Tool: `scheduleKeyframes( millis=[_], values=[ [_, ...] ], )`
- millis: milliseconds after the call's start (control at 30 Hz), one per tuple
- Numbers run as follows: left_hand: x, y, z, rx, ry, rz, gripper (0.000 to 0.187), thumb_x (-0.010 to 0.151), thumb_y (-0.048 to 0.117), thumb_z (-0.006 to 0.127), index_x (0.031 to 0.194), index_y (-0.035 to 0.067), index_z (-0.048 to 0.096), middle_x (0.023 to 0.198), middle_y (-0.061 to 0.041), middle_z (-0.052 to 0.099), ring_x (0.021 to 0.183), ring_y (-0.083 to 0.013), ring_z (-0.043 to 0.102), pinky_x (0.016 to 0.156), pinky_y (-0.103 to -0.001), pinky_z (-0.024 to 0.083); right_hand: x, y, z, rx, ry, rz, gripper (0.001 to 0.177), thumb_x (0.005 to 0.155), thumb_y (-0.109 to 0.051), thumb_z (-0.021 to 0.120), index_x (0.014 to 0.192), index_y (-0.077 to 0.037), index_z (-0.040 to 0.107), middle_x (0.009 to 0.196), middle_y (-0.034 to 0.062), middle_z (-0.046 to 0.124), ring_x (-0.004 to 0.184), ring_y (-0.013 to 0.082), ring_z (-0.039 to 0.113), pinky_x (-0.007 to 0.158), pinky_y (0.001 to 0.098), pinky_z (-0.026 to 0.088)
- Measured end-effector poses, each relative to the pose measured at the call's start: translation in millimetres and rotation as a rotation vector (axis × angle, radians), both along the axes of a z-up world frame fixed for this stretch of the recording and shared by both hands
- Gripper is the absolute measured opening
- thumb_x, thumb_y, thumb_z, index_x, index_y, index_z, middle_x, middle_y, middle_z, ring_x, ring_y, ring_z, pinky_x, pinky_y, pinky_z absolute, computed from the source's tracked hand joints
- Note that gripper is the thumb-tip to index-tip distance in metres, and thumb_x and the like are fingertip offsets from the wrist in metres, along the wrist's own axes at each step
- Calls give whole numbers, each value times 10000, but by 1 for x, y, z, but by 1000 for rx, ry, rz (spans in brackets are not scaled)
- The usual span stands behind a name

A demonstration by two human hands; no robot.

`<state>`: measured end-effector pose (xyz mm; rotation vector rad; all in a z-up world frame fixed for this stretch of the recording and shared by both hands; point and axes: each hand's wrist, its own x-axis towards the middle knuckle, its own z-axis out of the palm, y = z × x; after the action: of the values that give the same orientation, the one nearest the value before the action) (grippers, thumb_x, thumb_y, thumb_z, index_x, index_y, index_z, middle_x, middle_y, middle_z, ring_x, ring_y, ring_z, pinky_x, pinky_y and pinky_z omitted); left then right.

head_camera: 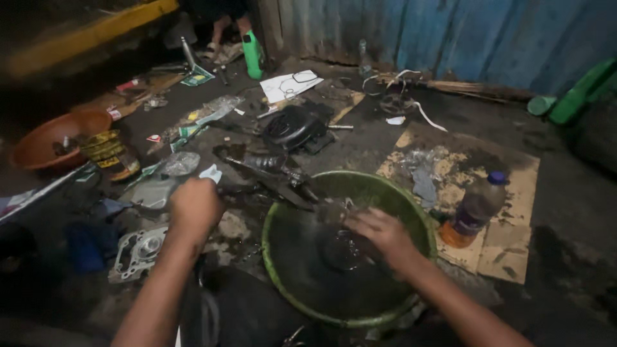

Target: The person scrubs a metal mechanical part, likely a radiator or heat exchanger, using a brush and a liquid solution in a green basin. They repeatedly dip the brush into the basin and scrub the fins and surfaces of the part, turning it over to clean different sides.

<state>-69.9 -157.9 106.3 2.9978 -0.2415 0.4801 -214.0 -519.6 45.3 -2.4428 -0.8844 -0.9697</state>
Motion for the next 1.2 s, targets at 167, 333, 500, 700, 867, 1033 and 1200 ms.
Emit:
scheduleKeyframes(
  millis=[167, 333, 500, 700, 867, 1033, 1200],
  values=[
    [-18, 10, 9, 10, 8, -4, 220, 770, 187, 753, 901, 11, 769, 922, -249, 728, 895, -416, 714, 818, -495, 573, 2, 45, 9, 639, 1, 49, 294, 930, -51, 726, 1218, -85, 678, 1238, 70, 711, 1091, 209, 720, 894, 319, 604],
    [-31, 16, 12, 18, 0, 51, 312, 776, 302, 804, 868, 5, 773, 933, -254, 720, 890, -417, 710, 794, -501, 573, 15, 44, -20, 889, 473, -323, 150, 957, -140, 773, 1096, -81, 773, 885, 63, 795, 745, 102, 691, 680, 272, 559],
    [-26, 14, 8, 38, -32, 54, 239, 798, 258, 772, 894, 40, 784, 916, -236, 734, 864, -414, 720, 779, -505, 580, 20, 53, -6, 1243, 261, -152, 175, 937, -125, 775, 1042, -37, 665, 868, -13, 665, 801, 80, 627, 712, 234, 529],
    [-37, 12, 13, 17, 2, 72, 384, 795, 402, 805, 873, 27, 776, 892, -230, 728, 830, -418, 718, 767, -508, 578, 13, 47, -4, 969, 285, -224, 213, 948, -163, 773, 1047, 2, 683, 893, 70, 655, 799, 123, 608, 706, 268, 507],
    [-32, 17, 10, 34, -74, 80, 354, 805, 390, 801, 847, 40, 779, 896, -222, 726, 823, -407, 721, 764, -496, 581, -9, 33, 60, 1198, 432, -151, 250, 988, -224, 703, 1100, -1, 683, 970, 122, 750, 728, 168, 706, 644, 309, 575],
    [-33, 16, 3, 5, -75, 35, 388, 783, 391, 803, 826, 8, 763, 864, -224, 724, 818, -411, 719, 761, -498, 581, -9, 76, 71, 781, 74, 240, 273, 996, -165, 668, 1223, -20, 627, 1145, 143, 679, 1067, 216, 650, 888, 347, 551],
    [-25, 27, -8, 55, -81, 71, 197, 830, 223, 743, 865, 32, 779, 897, -223, 735, 834, -398, 732, 778, -485, 589, 9, 12, 17, 888, 494, -305, 286, 937, -208, 700, 1181, -61, 687, 917, 32, 749, 804, 115, 729, 732, 274, 598]
  ],
)
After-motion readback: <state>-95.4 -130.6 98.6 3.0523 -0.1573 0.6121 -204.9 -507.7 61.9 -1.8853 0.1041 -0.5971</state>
